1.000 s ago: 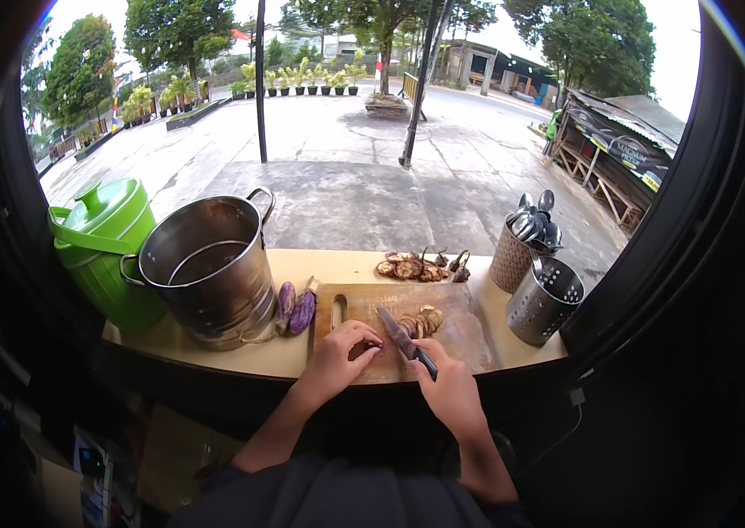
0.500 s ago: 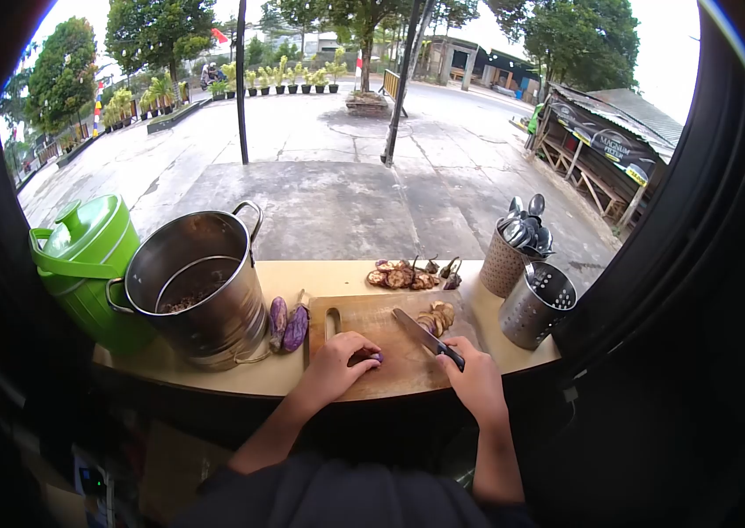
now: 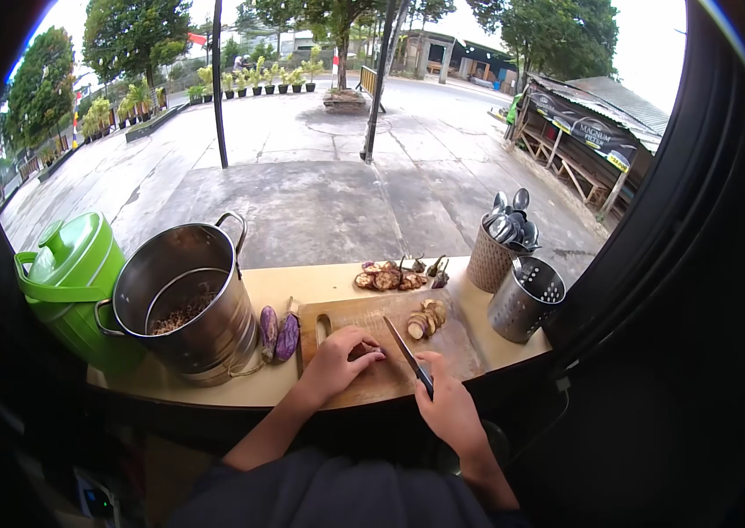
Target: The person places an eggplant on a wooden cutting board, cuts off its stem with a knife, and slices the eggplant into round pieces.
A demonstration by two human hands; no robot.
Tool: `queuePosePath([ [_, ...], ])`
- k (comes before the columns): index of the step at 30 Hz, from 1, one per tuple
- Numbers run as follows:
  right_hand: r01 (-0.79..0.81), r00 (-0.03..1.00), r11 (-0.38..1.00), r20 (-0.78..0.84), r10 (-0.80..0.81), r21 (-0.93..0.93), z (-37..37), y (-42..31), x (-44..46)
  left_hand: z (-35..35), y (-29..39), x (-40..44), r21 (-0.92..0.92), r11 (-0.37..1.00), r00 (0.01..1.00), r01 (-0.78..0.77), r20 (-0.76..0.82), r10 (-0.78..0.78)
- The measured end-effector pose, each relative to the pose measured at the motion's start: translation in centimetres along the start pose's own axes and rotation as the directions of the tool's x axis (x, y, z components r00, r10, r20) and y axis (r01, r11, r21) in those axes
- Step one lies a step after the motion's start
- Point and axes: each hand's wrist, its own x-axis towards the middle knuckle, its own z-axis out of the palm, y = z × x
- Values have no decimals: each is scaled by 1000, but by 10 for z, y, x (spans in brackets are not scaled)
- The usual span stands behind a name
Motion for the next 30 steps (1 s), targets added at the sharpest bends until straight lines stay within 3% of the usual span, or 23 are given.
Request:
queuePosePath([
  [10,57,998,995,37,-54,-83,-5,-9,-21,0,-5,-1,191,961,975,-198,-61,212],
  [15,144,990,973,35,-140,-181,-10,-4,-28,2,-9,-1,205,958,974,-201,-67,218],
  [21,65,997,982,63,-55,-178,-16,-8,-28,3,-8,-1,222,955,975,-199,-59,216],
  [30,81,989,982,133,-58,-169,-16,-11,-9,2,-8,0,236,956,983,-172,-28,183],
])
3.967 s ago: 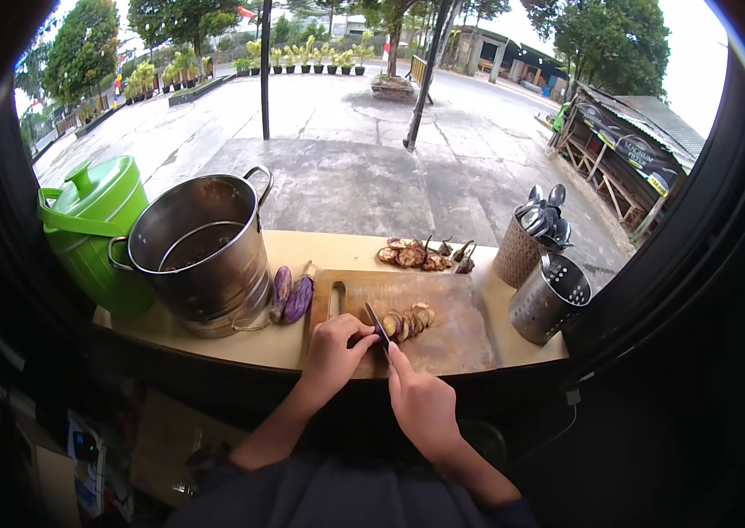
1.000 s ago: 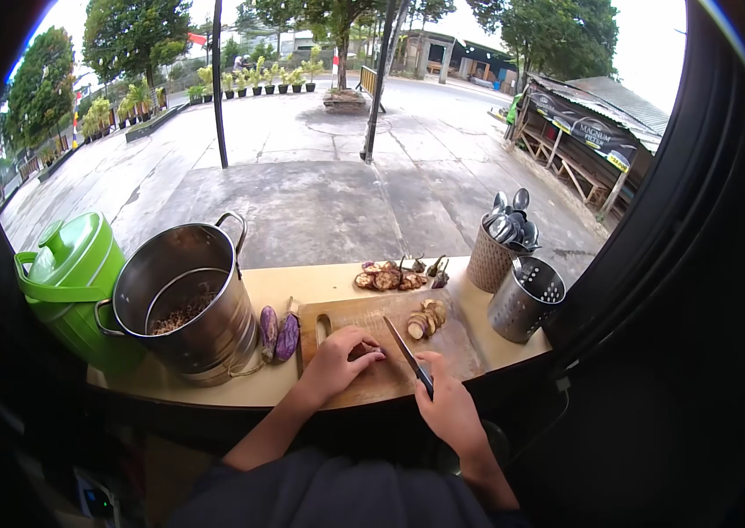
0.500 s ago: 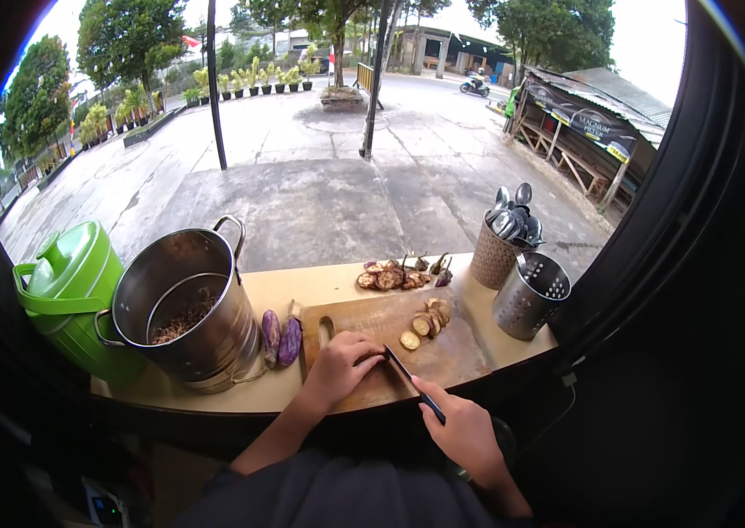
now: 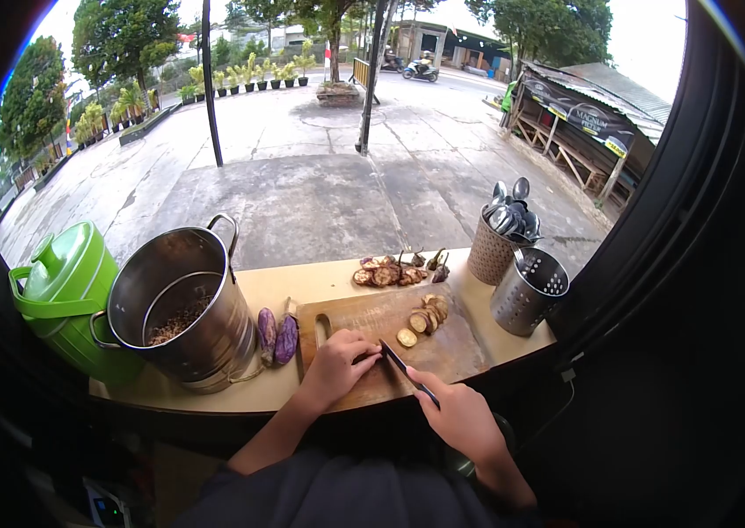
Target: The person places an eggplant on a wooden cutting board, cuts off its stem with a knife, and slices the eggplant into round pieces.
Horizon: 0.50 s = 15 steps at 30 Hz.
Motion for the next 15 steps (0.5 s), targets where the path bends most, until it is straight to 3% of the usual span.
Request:
queuePosePath([
  [5,-11,1000,1000,7,10,19,3,5,4,2,1,-2,45,998,999,47,-13,-46],
  [15,1,1000,1000,-24,-2,-20,8,0,3,4,0,-2,70,996,998,-48,-36,50],
])
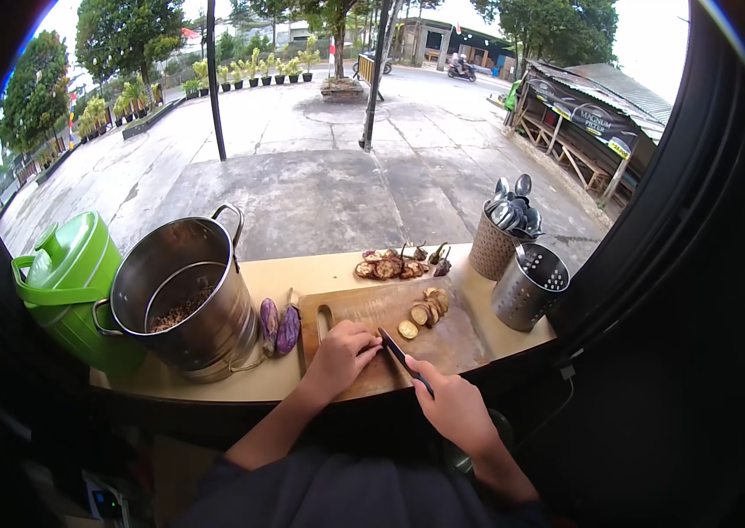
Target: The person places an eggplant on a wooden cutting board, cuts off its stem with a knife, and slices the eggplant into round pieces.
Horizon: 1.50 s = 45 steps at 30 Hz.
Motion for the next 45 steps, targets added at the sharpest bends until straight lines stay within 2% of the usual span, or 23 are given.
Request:
queuePosePath([
  [4,-19,1000,999,1,19,-38,1,-1,-5,-2,3,0,5,999,998,54,21,-54],
  [10,14,1000,999,18,-14,49,-1,2,-12,-2,2,0,-20,997,997,73,10,-73],
  [13,68,995,996,-73,-64,59,5,4,-12,-3,5,1,-20,996,996,89,21,-89],
  [15,-40,991,991,-122,56,131,9,3,-9,-4,11,2,-9,993,992,120,27,-120],
  [20,-89,990,989,-96,101,119,13,-3,-12,-1,15,-4,45,985,985,165,37,-166],
  [22,-88,990,989,-99,100,117,18,2,-11,2,14,-7,45,988,989,147,-17,-146],
  [24,144,967,985,-226,-119,93,25,12,-8,7,14,-8,11,984,983,179,-41,-178],
  [31,113,959,992,-266,-96,52,31,4,3,12,18,-7,-4,977,973,214,-89,-213],
  [36,88,977,993,-189,-101,-77,29,1,14,11,16,-6,-21,979,975,204,-87,-205],
  [43,93,971,994,-215,-102,-49,39,1,34,11,14,-8,2,987,982,161,-101,-160],
  [45,168,947,985,-272,-169,-27,42,2,37,12,12,-8,-4,987,982,161,-101,-161],
])
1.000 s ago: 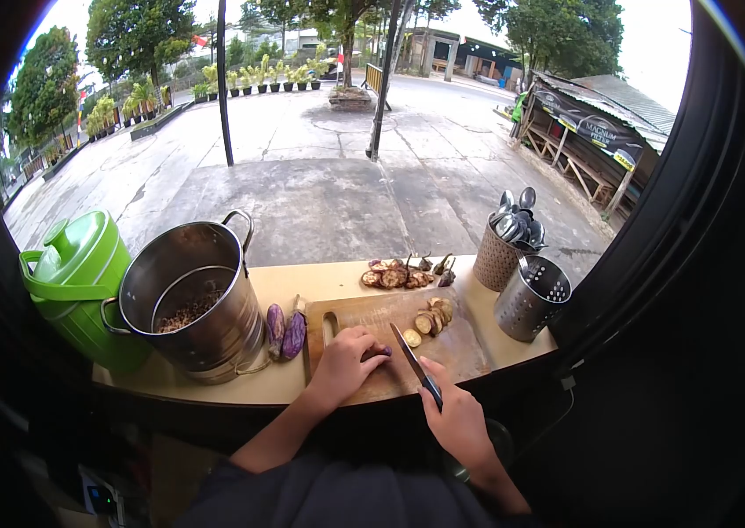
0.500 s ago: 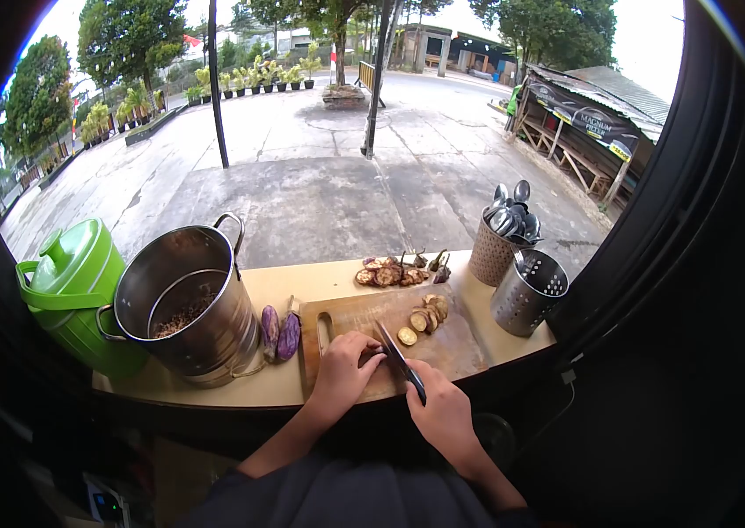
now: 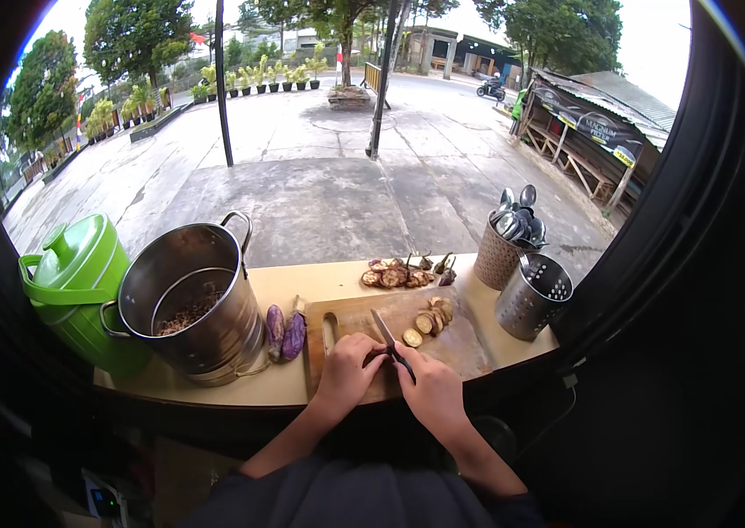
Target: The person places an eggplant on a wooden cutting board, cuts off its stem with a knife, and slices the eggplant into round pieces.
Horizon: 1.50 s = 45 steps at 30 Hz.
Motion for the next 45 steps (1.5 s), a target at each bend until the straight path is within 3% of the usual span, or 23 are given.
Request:
queuePosePath([
  [4,-41,999,999,32,40,10,-1,0,3,0,1,0,-14,1000,1000,10,-1,-10],
  [6,37,999,999,21,-36,-30,3,3,3,0,1,0,-6,1000,1000,11,-1,-11],
  [13,50,997,998,59,-47,-36,4,2,11,-1,3,1,19,999,1000,-27,1,27],
  [21,177,983,977,-21,-181,-121,17,5,21,2,-1,1,30,998,998,-58,-22,58],
  [32,204,979,970,-2,-206,-134,13,6,12,0,11,0,118,991,997,60,-50,-54],
  [37,187,982,971,19,-186,-152,16,4,12,2,4,1,100,995,999,-30,-41,35],
  [40,148,989,987,30,-147,-65,18,6,18,2,3,1,62,998,1000,-16,-24,18],
  [45,206,978,963,3,-208,-177,12,3,10,1,7,-1,87,996,999,23,-46,-19],
])
